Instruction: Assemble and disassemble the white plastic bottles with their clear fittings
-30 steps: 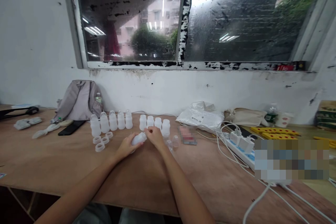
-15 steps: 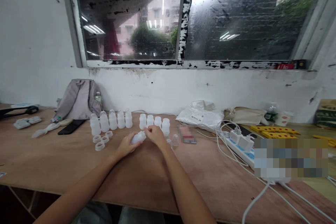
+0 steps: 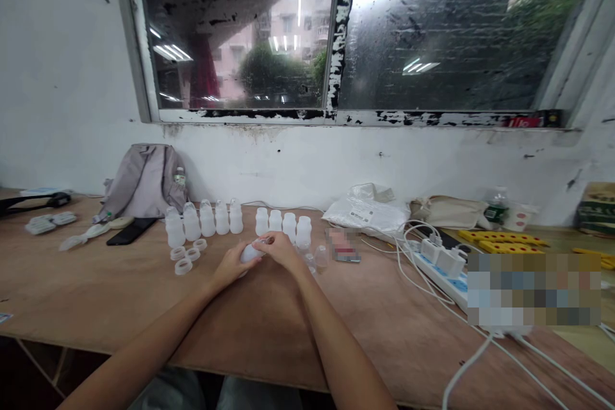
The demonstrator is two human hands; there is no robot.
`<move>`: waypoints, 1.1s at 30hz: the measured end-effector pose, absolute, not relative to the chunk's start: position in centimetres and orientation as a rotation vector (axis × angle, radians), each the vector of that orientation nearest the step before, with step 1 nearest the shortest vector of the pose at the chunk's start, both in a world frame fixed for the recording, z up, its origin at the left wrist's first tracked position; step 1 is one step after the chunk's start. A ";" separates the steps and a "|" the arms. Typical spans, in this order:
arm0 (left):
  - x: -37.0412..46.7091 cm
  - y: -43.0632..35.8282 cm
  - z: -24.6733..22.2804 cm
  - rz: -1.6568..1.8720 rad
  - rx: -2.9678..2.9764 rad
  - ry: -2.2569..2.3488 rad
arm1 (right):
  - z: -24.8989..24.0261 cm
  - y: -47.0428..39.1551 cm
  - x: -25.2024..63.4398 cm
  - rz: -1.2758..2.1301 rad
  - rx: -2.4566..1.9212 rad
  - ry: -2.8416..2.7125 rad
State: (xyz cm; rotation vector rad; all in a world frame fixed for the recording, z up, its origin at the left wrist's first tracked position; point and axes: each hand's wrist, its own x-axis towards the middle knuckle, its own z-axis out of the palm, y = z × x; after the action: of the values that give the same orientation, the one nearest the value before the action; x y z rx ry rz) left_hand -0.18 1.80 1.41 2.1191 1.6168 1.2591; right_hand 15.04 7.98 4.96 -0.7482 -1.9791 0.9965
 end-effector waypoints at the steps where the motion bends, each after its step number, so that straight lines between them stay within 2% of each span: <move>1: -0.1 1.8 1.4 1.257 2.128 1.627 | 4.9 7.9 15.0 0.992 -0.749 -1.975; 7: 0.0 1.8 1.2 1.220 2.108 1.742 | 4.8 8.1 15.2 1.038 -0.721 -2.014; 14: 0.0 2.1 1.1 1.104 2.231 1.767 | 4.7 7.5 15.3 0.848 -0.896 -2.028; 19: -0.1 2.2 2.0 1.039 2.197 1.590 | 6.3 8.6 17.1 0.756 -0.917 -2.141; 21: -0.4 2.1 2.5 1.037 2.141 1.497 | 7.1 9.5 18.3 0.620 -1.052 -2.173; 24: -1.0 2.0 2.9 1.055 2.022 1.397 | 7.5 10.9 19.4 0.355 -1.383 -2.331; 28: -1.7 2.9 1.4 1.112 1.717 1.281 | 6.5 12.1 19.5 0.243 -1.692 -2.454; 30: -1.8 3.6 -0.1 1.117 1.434 1.232 | 6.0 12.2 19.3 0.241 -1.713 -2.467; 33: -1.9 4.5 -1.9 1.071 1.137 1.153 | 6.2 11.7 18.9 0.402 -1.506 -2.483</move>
State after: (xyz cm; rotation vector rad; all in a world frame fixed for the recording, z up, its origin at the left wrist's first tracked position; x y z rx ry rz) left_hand -1.89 4.54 -1.88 1.1369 1.1528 1.0714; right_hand 18.94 11.68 6.18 -1.5061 -2.4828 0.4022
